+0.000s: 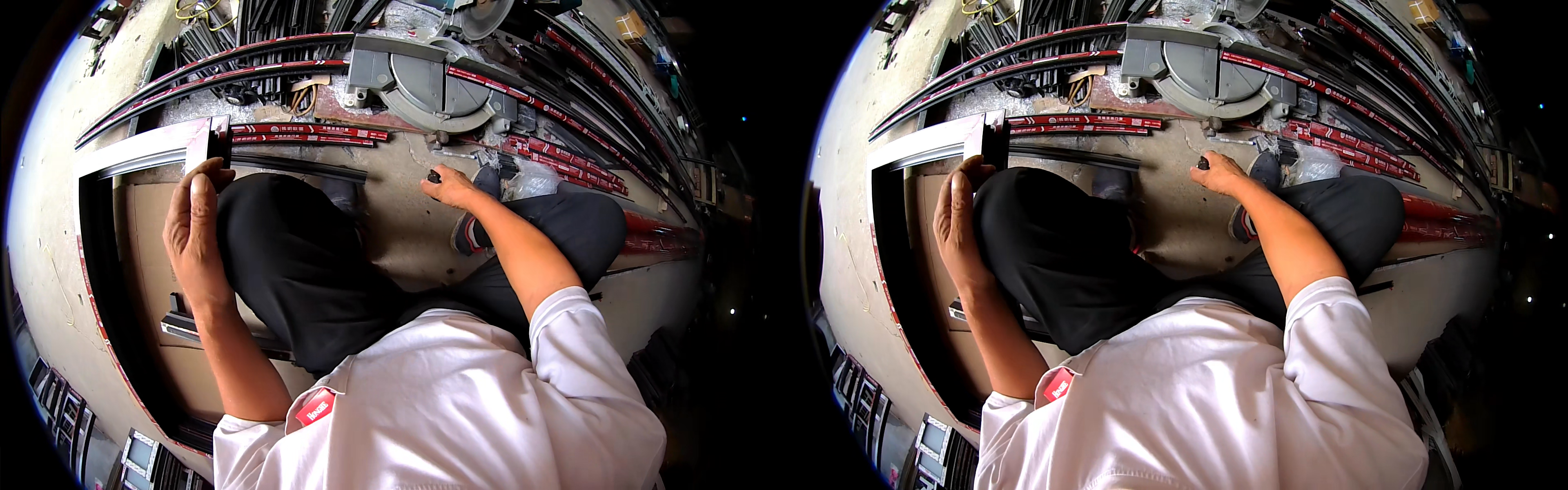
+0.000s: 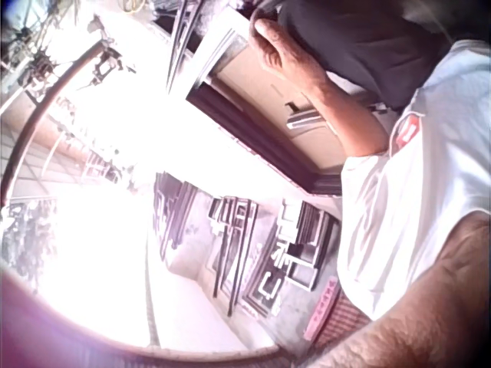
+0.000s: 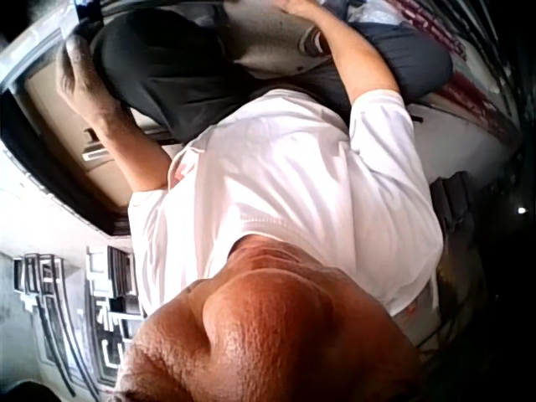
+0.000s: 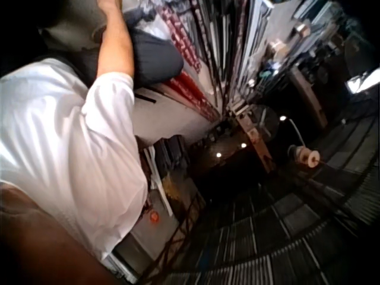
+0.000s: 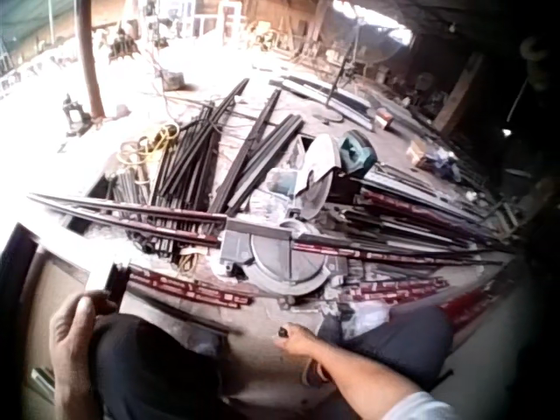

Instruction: The person measures and marks a long metal profile with a tape measure and marker, then uses a miter saw to cut it. The person repeats this process for several profiles, measuring, marking, and cutting each one sequentially.

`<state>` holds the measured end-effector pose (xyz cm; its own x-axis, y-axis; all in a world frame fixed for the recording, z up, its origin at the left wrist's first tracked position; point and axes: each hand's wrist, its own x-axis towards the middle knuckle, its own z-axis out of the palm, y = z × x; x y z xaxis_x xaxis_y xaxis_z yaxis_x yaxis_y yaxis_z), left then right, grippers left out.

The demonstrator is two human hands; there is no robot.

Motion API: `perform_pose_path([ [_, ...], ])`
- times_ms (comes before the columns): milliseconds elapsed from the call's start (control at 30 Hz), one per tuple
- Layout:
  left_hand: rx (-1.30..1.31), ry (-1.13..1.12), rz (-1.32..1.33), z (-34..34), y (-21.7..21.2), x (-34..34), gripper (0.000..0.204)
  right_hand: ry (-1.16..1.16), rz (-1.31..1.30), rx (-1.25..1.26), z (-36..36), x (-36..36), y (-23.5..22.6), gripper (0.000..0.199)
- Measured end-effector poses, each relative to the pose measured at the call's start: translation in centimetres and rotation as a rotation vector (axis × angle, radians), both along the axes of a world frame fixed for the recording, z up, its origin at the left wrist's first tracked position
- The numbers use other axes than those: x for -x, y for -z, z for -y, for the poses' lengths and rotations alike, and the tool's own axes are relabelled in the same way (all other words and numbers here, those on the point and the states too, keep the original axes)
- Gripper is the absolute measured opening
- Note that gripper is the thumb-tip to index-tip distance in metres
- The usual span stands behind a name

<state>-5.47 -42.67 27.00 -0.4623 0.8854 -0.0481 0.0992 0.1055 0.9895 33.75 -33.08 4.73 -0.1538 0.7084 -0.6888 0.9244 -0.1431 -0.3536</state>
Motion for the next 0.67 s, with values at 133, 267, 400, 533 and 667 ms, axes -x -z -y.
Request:
perform_pose_path([
  [133, 0.0, 0.153, 0.036, 0.2, 1.4, 0.1, 0.05, -0.177, 0.099, -0.043, -0.9, -3.5, -1.1, 0.068],
  [267, -0.017, 0.264, 0.226, 0.1, 2.8, -0.8, 0.061, -0.202, 0.156, 0.036, -3.0, -5.1, -5.8, 0.057],
  [400, -0.03, 0.296, 0.422, -0.3, 6.1, -1.5, 0.065, -0.256, 0.211, 0.084, -4.9, -6.9, -10.0, 0.052],
  [533, 0.171, 0.133, 0.554, 0.8, 8.9, -2.9, 0.058, -0.323, 0.275, 0.014, -4.9, -9.5, -13.2, 0.052],
  [667, 0.321, 0.261, 0.505, 3.2, 16.3, -2.3, 0.066, -0.306, 0.367, 0.325, -8.1, -8.4, -18.4, 0.081],
])
